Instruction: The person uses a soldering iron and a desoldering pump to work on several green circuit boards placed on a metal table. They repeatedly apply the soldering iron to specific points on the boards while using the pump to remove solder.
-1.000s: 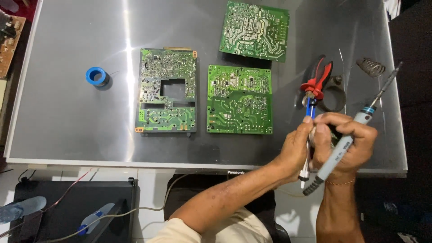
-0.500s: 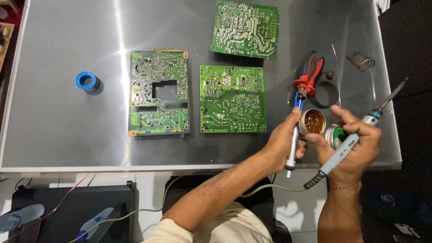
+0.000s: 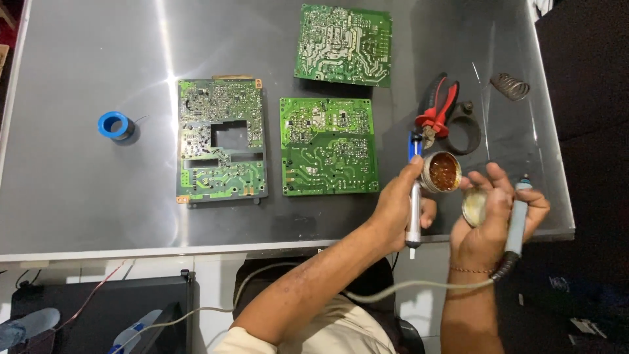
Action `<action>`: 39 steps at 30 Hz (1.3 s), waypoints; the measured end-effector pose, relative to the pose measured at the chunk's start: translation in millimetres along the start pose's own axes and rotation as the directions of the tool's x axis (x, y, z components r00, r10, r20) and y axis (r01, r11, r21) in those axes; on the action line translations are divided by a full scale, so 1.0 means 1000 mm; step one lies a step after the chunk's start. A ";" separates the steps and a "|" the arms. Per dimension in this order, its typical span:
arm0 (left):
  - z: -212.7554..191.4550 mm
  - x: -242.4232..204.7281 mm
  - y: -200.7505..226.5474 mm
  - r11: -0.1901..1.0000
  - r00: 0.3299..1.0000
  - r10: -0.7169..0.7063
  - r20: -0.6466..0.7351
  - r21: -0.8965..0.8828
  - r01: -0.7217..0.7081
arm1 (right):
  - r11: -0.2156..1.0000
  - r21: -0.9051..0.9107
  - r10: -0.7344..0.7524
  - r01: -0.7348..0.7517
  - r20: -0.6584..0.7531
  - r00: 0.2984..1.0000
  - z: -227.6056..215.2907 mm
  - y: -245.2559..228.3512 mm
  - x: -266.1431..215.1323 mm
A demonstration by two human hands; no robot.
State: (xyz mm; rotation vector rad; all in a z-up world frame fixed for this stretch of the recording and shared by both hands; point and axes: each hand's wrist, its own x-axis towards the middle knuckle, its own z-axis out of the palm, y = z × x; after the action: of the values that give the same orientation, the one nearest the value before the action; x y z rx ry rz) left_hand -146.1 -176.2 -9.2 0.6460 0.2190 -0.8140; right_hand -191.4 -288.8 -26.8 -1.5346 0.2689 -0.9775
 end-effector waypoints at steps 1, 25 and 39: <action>0.001 0.001 -0.003 0.997 0.996 -0.077 -0.045 0.012 0.077 | 0.982 0.157 0.109 -0.101 -0.046 0.993 0.001 0.001 -0.001; -0.004 0.011 -0.026 0.993 0.989 -0.101 -0.108 0.050 0.107 | 0.930 0.303 0.259 -0.208 -0.138 0.956 0.017 -0.014 -0.002; -0.001 0.005 -0.013 0.994 0.993 -0.079 -0.089 0.070 0.086 | 0.979 0.167 0.111 -0.119 0.056 0.992 0.013 -0.005 -0.010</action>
State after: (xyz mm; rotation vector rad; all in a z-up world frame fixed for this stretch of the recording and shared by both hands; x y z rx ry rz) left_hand -152.4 -185.0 -17.6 0.7459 0.2968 -0.8775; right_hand -190.0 -271.8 -24.9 -1.3690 0.2324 -0.8508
